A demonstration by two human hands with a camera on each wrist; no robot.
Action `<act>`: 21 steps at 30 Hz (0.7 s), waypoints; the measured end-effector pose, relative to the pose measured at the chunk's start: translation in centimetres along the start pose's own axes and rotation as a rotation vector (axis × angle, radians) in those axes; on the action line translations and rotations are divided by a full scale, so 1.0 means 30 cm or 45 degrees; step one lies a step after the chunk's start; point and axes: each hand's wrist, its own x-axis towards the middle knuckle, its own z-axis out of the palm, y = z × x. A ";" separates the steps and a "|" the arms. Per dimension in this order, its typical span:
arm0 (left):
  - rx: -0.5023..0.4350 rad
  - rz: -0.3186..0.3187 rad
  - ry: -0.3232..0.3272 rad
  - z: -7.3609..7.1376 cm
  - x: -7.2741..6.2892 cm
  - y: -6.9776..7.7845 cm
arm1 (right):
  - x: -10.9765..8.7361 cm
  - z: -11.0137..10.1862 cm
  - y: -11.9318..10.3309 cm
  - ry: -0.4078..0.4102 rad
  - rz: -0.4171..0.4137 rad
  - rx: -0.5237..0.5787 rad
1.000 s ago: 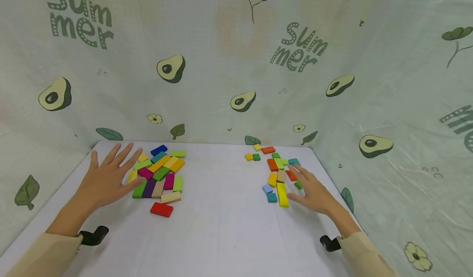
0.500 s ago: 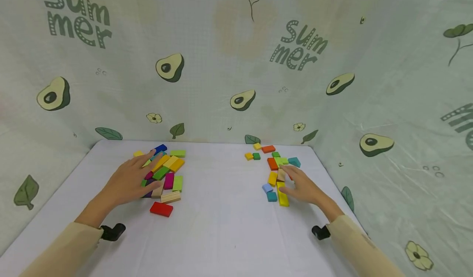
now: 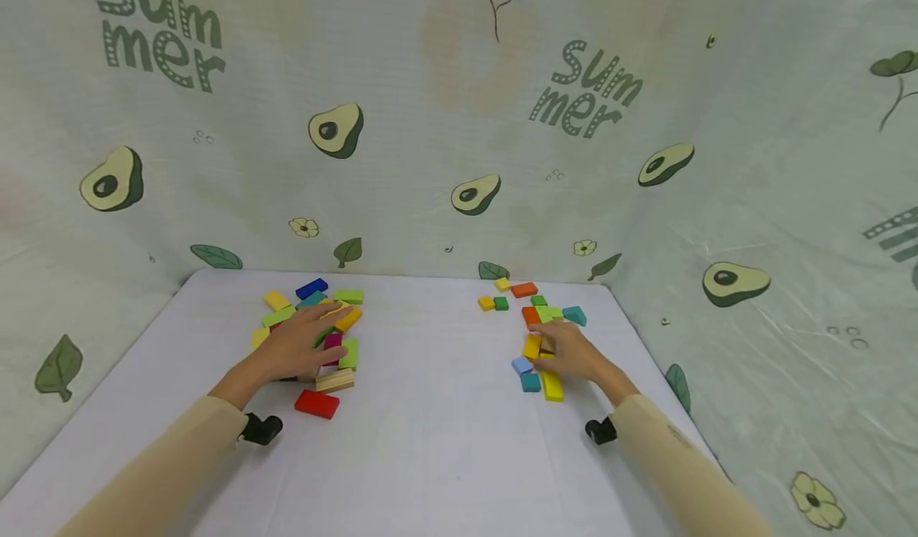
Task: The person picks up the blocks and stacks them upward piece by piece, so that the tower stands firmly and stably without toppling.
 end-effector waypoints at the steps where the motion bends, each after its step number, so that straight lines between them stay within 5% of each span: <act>1: -0.012 0.000 -0.012 0.008 0.008 -0.001 | 0.005 0.002 0.002 -0.004 -0.005 0.007; 14: -0.072 -0.022 -0.235 0.051 0.065 -0.016 | 0.024 0.000 -0.011 0.005 -0.033 -0.075; 21: -0.050 -0.016 -0.256 0.053 0.087 -0.010 | 0.035 -0.011 -0.019 -0.008 -0.028 -0.054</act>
